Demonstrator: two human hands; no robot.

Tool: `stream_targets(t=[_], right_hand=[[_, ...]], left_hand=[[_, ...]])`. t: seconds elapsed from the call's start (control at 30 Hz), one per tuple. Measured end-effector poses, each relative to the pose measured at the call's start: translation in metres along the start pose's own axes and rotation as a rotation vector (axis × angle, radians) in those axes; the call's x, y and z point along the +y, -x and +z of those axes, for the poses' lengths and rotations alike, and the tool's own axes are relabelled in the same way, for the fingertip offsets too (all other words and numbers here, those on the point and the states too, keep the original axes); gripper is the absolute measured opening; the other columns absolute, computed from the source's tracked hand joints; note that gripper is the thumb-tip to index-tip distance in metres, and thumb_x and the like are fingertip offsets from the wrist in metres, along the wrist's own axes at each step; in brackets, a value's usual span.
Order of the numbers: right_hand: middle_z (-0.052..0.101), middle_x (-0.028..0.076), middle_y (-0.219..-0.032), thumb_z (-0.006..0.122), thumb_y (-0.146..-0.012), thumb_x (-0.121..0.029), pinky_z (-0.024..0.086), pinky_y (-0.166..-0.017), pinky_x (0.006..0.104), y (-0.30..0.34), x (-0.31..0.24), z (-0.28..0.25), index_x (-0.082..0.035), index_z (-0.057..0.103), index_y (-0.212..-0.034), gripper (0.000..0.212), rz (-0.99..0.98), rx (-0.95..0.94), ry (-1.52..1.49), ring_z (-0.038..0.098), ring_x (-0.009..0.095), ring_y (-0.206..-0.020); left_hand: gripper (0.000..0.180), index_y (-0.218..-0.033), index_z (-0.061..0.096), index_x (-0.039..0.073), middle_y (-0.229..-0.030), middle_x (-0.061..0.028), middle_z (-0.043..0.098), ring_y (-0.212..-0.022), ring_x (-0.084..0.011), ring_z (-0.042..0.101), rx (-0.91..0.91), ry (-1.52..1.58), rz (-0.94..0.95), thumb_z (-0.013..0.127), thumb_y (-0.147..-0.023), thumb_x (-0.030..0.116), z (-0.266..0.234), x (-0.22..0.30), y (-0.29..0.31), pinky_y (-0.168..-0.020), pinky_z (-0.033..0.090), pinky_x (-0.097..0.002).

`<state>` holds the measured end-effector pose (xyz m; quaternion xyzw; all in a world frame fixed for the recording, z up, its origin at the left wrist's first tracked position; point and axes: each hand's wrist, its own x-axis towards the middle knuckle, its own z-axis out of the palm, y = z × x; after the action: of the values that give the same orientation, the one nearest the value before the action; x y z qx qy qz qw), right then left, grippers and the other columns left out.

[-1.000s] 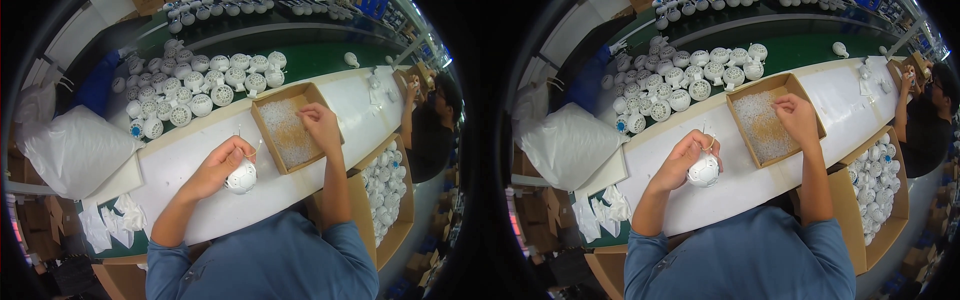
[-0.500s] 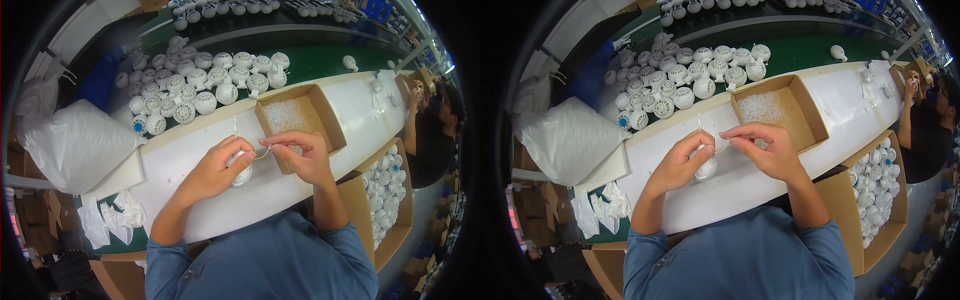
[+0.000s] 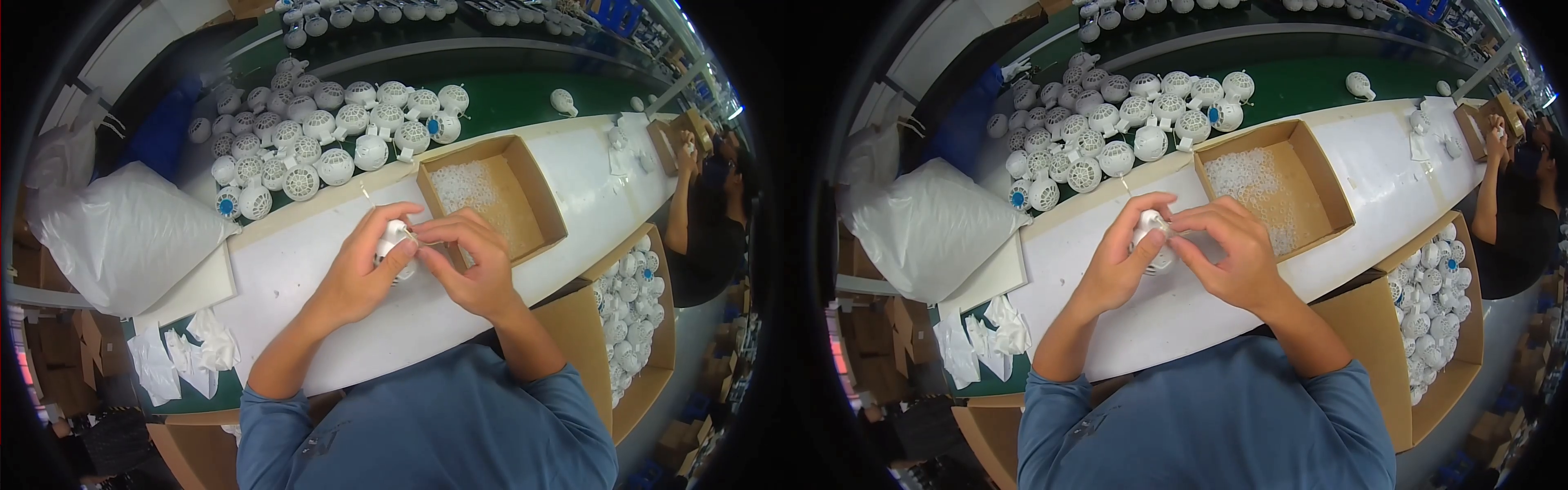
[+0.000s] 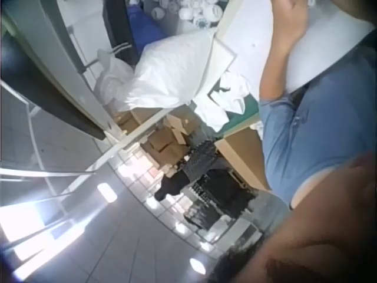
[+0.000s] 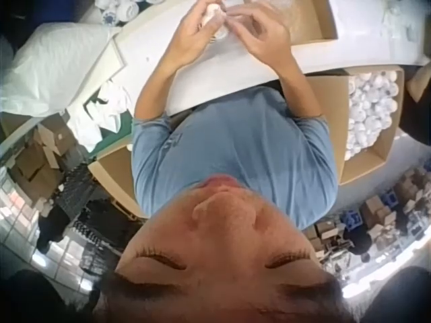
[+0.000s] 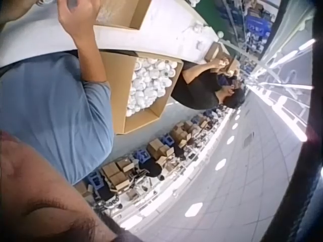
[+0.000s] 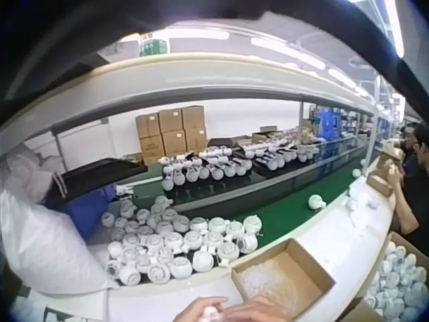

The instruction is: Manually assembling small white decorative lighting components on a factory assembly line.

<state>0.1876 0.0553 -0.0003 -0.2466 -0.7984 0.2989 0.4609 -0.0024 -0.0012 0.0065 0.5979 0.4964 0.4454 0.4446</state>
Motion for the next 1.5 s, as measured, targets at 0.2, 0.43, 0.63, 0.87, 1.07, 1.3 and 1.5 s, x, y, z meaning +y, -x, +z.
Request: stream_targets(t=[0.2,0.43,0.63,0.87,1.07,1.3,1.5], right_hand=[[0.072,0.009,-0.092,0.074,-0.085,0.004,0.049,-0.07,0.0274,0.008,0.002,0.009,0.002,0.074,-0.1,0.014,0.17,0.147,-0.053,0.062,0.015,-0.079],[0.071,0.009,-0.089,0.073,-0.086,0.006,0.05,-0.072,0.0276,0.004,0.001,-0.001,0.002,0.075,-0.101,0.015,0.278,0.075,-0.175,0.064,0.017,-0.08],[0.069,0.007,-0.084,0.075,-0.075,0.002,0.048,-0.065,0.032,-0.003,0.018,-0.013,-0.002,0.073,-0.095,0.02,-0.217,-0.008,0.07,0.062,0.021,-0.077],[0.065,0.007,-0.082,0.073,-0.065,-0.002,0.047,-0.063,0.0337,-0.013,0.006,-0.02,-0.003,0.071,-0.089,0.024,-0.493,-0.051,0.394,0.061,0.023,-0.075],[0.066,0.007,-0.082,0.073,-0.063,0.0,0.045,-0.06,0.035,-0.011,-0.012,-0.024,-0.003,0.07,-0.086,0.024,-0.363,-0.26,0.602,0.062,0.024,-0.074],[0.068,0.009,-0.087,0.074,-0.075,-0.005,0.05,-0.07,0.0367,-0.006,-0.003,-0.032,-0.003,0.072,-0.095,0.02,-0.16,-0.204,0.21,0.064,0.026,-0.08],[0.07,0.013,-0.091,0.074,-0.083,-0.002,0.052,-0.074,0.0364,0.001,0.024,-0.053,-0.001,0.072,-0.109,0.026,0.075,-0.107,0.048,0.064,0.031,-0.078]], left_hand=[[0.084,-0.161,0.023,0.005,-0.118,-0.0116,0.064,-0.108,-0.019,0.062,-0.106,-0.007,-0.018,0.071,-0.093,0.018,0.007,0.011,0.004,-0.095,0.048,-0.0321],[0.084,-0.161,0.028,0.005,-0.114,-0.0164,0.069,-0.104,-0.0257,0.067,-0.056,-0.108,0.062,0.074,-0.091,0.018,0.007,0.01,0.005,-0.093,0.051,-0.0349],[0.081,-0.16,0.03,0.005,-0.11,-0.0165,0.071,-0.102,-0.0272,0.069,-0.112,-0.053,0.08,0.073,-0.093,0.022,-0.001,0.008,0.008,-0.092,0.052,-0.0356],[0.079,-0.16,0.03,0.002,-0.106,-0.0162,0.071,-0.095,-0.0246,0.069,-0.18,0.224,-0.186,0.068,-0.093,0.02,-0.002,0.017,0.005,-0.088,0.051,-0.0353],[0.083,-0.16,0.028,0.003,-0.108,-0.0202,0.07,-0.095,-0.0347,0.07,-0.067,-0.367,-0.016,0.072,-0.091,0.02,0.019,0.019,0.013,-0.087,0.053,-0.0392],[0.086,-0.159,0.029,0.003,-0.11,-0.0172,0.071,-0.097,-0.0343,0.071,-0.103,-0.346,0.044,0.076,-0.088,0.018,0.012,0.018,0.014,-0.087,0.054,-0.039],[0.084,-0.158,0.033,0.006,-0.11,-0.0122,0.071,-0.093,-0.0247,0.07,-0.04,-0.261,0.15,0.077,-0.087,0.013,0.009,0.015,0.013,-0.084,0.054,-0.0354]])
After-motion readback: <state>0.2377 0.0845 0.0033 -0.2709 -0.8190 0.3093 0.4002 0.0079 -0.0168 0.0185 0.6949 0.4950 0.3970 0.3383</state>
